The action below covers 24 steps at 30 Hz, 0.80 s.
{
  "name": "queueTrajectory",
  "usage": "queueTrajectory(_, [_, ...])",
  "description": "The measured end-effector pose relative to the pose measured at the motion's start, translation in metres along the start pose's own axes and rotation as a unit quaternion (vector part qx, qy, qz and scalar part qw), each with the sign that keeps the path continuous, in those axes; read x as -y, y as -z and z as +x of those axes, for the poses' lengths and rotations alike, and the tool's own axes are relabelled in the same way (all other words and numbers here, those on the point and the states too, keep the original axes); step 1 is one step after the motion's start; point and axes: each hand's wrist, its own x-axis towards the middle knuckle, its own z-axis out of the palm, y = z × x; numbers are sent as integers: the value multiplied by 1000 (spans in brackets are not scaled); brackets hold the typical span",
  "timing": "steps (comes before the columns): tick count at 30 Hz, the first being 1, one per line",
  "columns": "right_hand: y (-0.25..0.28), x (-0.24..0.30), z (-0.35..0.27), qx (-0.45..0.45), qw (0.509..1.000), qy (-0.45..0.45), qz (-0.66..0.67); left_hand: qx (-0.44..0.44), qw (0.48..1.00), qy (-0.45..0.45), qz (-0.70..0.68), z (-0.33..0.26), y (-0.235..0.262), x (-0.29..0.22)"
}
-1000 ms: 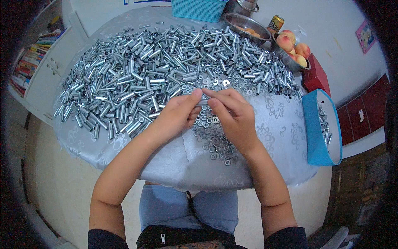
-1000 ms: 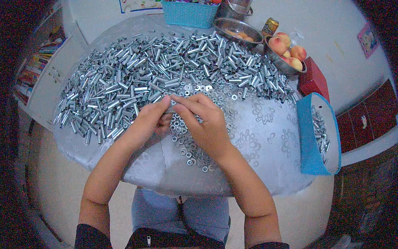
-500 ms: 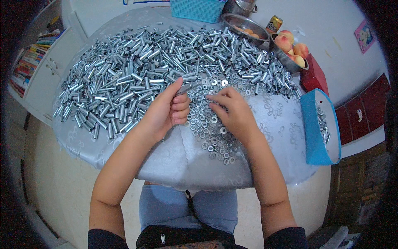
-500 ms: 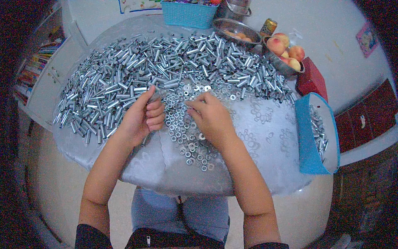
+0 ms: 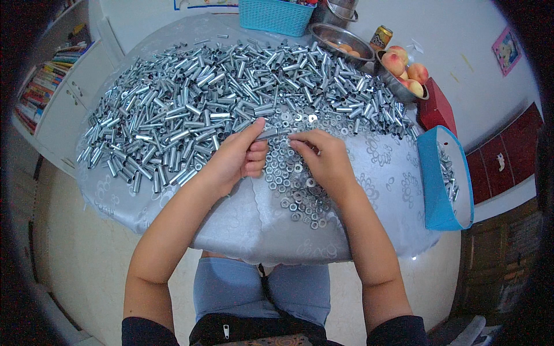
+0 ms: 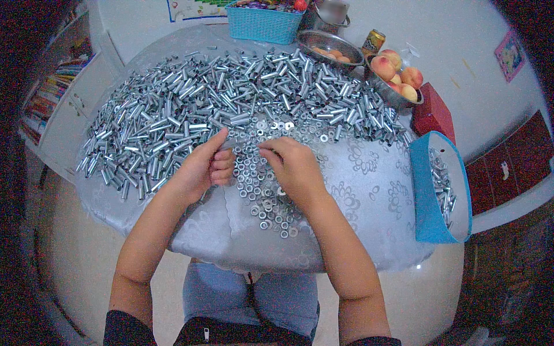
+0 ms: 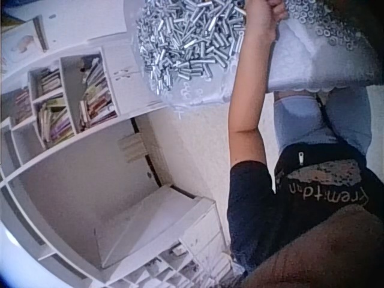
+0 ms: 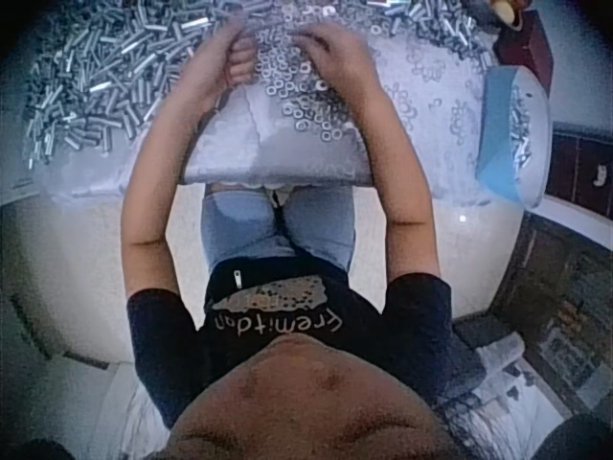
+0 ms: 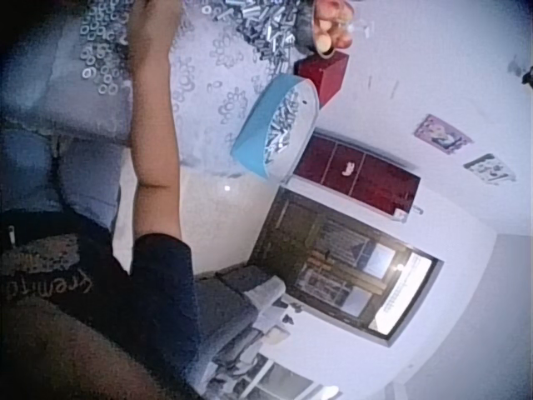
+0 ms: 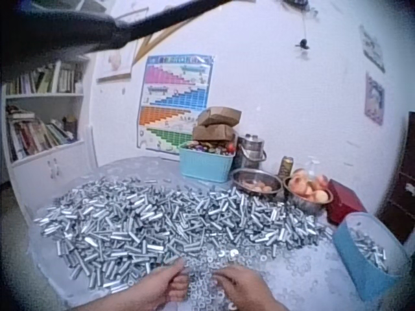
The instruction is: The person sits at a table covered with a white cloth and repeatedly picks up metal bolts and washers. They thread the washers onto the bolts by hand and place the assembled units into a blue plastic bin on the right side of the table. The process is repetitive and involves handling small metal hardware components.
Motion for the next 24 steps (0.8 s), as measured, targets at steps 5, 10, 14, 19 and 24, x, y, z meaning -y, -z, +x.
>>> queueTrajectory(5, [1, 11, 0, -51, 990, -39, 125, -25, 998, 7, 63, 0, -7, 2])
queueTrajectory(10, [7, 21, 0, -91, 987, 24, 126, -16, 998, -4, 63, 0, -9, 4])
queueTrajectory(14, [9, 28, 1, -106, 988, 82, 75, -32, 998, -11, 47, -2, -12, 3])
queueTrajectory(19, [7, 28, 0, -117, 986, 106, 46, -4, 999, -9, 52, -3, -10, 1])
queueTrajectory(24, [5, 29, 0, -119, 979, 164, 18, -34, 998, -28, 39, -2, -11, 1])
